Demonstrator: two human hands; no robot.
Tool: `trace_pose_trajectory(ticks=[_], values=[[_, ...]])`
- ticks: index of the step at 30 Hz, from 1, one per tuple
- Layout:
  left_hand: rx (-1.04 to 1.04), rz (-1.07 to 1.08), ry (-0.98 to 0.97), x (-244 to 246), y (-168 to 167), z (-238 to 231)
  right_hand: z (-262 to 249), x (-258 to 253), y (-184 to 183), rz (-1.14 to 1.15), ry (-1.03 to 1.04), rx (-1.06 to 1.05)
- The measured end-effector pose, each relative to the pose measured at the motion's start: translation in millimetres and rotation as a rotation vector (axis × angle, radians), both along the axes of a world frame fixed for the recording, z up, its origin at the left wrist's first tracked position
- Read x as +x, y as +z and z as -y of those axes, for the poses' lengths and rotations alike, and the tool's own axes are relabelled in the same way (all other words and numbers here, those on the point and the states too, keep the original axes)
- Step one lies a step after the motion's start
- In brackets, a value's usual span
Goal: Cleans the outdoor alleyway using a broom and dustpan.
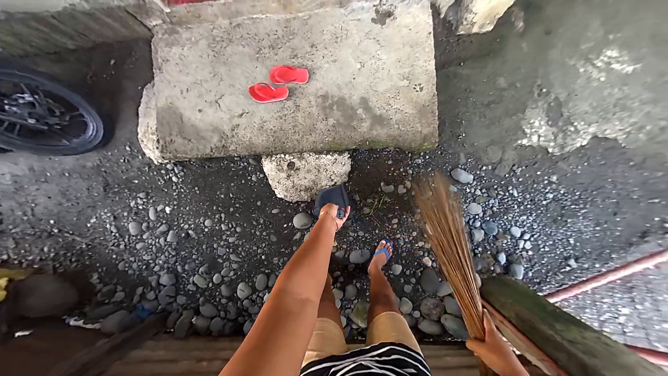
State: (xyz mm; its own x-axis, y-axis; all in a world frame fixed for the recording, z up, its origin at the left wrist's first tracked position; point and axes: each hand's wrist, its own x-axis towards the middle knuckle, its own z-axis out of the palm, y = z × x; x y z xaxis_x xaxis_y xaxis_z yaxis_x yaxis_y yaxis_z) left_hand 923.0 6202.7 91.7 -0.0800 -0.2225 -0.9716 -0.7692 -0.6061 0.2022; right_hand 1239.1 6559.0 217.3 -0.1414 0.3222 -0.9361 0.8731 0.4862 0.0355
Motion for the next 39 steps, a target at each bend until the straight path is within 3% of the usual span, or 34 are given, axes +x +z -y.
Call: trace_pose_trajectory(ticks=[3, 6, 10, 14, 18, 24, 30, 33, 39], values=[[-0.017, 0.001, -0.045, 0, -3, -5, 11, 7, -39, -0.032, -0.315, -0.021], [-0.035, 0.004, -0.072, -6, -2, -11, 45, -15, -60, 0.046, -0.413, -0.138], [-0.082, 0.023, -0.157, -13, 7, -13, 79, -20, -38, 0.085, -0.320, -0.309], [-0.084, 0.051, -0.235, -24, 9, -3, 63, -13, 16, 0.026, -0.235, -0.286], [-0.076, 0.104, -0.325, -29, 7, 7, 59, 8, 32, 0.009, -0.241, -0.233], [-0.060, 0.114, -0.439, -29, 3, 27, 120, 23, 29, -0.023, -0.524, -0.120], [-0.011, 0.075, -0.352, -34, 6, 32, 183, 22, 18, -0.068, -0.805, -0.045], [0.006, 0.048, -0.310, -38, 3, 24, 207, 15, 6, -0.056, -0.836, -0.024], [0.045, 0.030, -0.336, -29, -4, 6, 270, -39, -39, -0.102, -0.846, -0.314]])
